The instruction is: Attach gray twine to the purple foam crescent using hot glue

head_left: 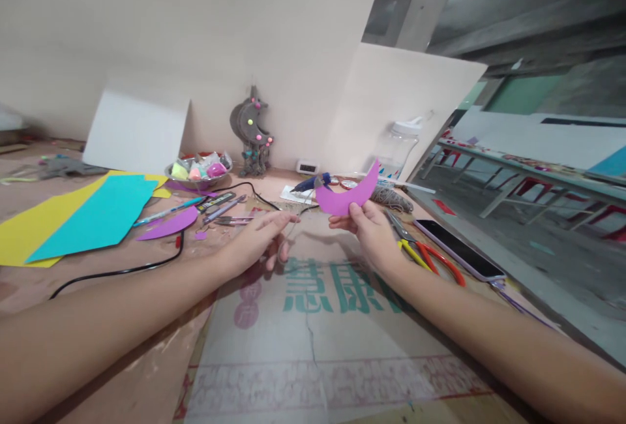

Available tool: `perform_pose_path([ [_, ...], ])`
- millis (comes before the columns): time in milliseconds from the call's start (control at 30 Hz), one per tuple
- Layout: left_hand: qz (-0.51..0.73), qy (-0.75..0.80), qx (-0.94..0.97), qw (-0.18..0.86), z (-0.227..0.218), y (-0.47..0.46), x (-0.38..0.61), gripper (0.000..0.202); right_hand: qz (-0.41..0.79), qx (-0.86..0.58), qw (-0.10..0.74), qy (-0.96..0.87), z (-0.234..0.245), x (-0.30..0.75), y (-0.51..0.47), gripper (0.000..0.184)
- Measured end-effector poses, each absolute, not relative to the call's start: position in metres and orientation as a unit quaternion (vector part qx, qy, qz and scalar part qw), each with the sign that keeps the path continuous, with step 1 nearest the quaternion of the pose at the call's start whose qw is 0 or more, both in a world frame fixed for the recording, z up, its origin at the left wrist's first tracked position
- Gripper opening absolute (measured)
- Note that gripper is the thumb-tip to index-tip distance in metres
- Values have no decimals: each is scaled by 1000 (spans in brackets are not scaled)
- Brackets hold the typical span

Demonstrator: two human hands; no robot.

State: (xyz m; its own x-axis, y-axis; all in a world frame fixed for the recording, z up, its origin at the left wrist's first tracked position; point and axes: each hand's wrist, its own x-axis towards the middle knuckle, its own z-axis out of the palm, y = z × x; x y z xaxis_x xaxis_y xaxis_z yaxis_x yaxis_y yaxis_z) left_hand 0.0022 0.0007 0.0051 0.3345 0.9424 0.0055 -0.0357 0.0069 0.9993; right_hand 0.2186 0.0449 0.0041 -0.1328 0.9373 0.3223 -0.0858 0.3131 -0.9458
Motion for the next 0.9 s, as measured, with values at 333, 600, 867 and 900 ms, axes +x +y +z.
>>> perform_pose_path([
  [333,530,424,552,484,5,8,3,31,540,-349,439,-628,0,208,29,29],
  [600,517,477,632,325,10,11,-1,20,576,-334,419,-617,-4,207,32,33],
  [867,548,471,607,331,8,8,-2,19,566,-349,419,-618,2,207,27,31],
  [900,542,469,614,330,8,8,-2,20,564,-350,418,-620,1,207,27,31],
])
